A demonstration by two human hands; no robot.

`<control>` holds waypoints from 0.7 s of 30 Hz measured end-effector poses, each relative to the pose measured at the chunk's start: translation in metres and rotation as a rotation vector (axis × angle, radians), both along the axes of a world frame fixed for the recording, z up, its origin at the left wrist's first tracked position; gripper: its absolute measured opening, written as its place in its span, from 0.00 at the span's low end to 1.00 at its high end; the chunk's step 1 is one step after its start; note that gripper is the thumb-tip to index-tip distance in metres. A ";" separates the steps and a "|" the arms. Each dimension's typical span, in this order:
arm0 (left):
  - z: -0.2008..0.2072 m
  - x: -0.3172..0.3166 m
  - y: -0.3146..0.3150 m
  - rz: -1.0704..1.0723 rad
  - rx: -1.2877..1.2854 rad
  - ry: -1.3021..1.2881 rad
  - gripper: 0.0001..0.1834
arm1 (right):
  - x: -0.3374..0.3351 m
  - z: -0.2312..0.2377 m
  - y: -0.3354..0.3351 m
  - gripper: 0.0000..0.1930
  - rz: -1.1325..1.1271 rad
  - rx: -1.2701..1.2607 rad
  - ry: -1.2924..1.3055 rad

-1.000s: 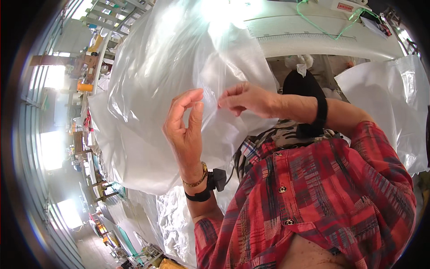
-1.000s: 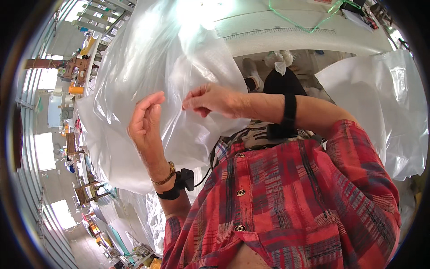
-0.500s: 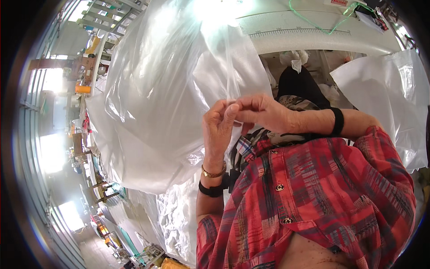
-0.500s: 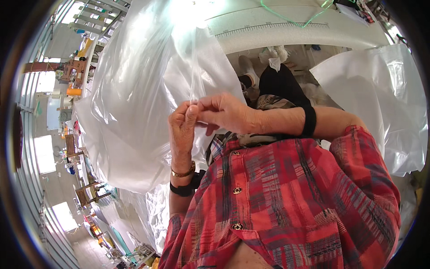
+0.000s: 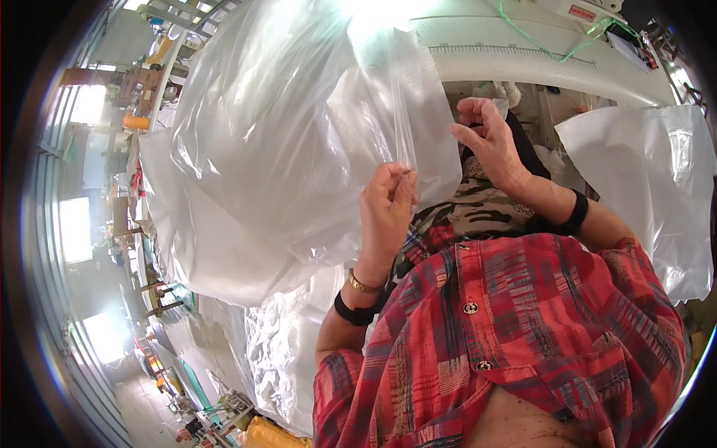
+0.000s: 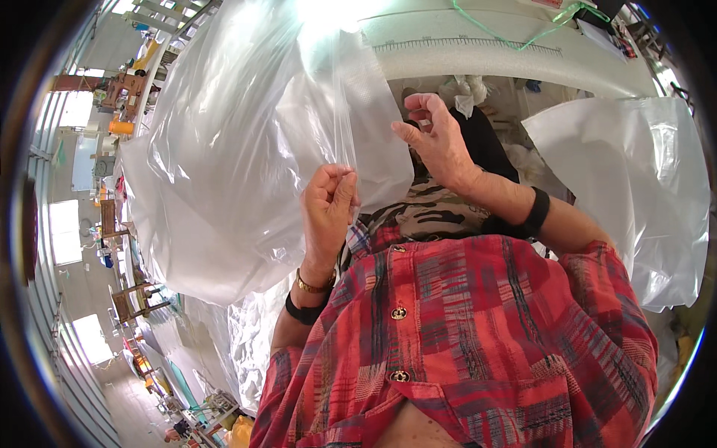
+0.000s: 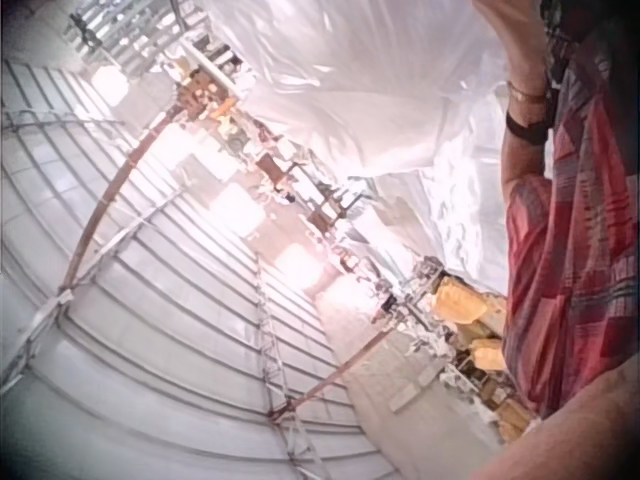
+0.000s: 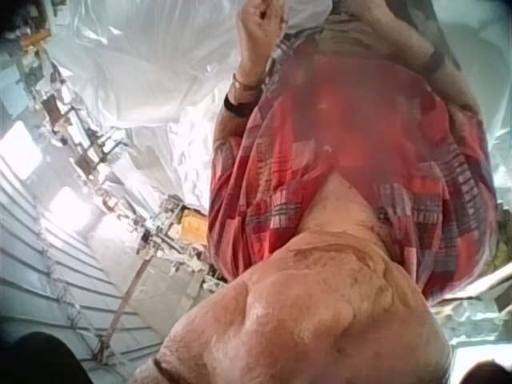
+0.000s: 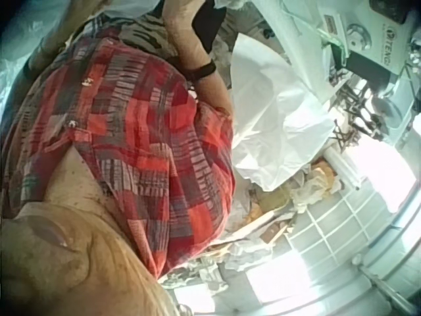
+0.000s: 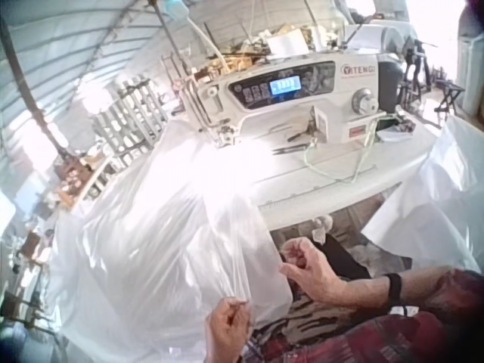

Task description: Sewing large white plastic sheets using an industrial sewing machine.

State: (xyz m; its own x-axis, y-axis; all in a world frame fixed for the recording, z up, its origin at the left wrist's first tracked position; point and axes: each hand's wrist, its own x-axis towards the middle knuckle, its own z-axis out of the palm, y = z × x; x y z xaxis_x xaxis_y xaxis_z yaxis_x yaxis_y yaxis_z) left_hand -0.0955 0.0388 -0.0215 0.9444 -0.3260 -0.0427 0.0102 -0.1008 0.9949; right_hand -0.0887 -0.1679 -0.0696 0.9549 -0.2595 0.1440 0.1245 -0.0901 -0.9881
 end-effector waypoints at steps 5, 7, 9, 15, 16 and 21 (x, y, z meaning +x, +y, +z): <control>0.023 -0.011 -0.009 0.028 0.057 -0.153 0.04 | 0.003 -0.021 0.002 0.14 0.272 -0.024 0.300; 0.036 -0.012 -0.009 -0.018 0.239 -0.382 0.04 | -0.004 -0.007 0.007 0.15 0.440 -0.211 0.247; 0.045 -0.015 -0.008 -0.029 0.279 -0.409 0.03 | -0.017 0.020 0.017 0.15 0.505 -0.131 0.234; 0.039 -0.013 -0.005 -0.072 0.301 -0.418 0.03 | -0.045 0.054 0.028 0.13 0.650 -0.202 0.111; 0.039 -0.013 -0.004 -0.066 0.317 -0.396 0.03 | -0.046 0.056 0.029 0.13 0.646 -0.248 0.106; 0.038 -0.014 -0.003 -0.051 0.373 -0.528 0.03 | -0.053 0.050 0.033 0.12 0.640 -0.407 -0.052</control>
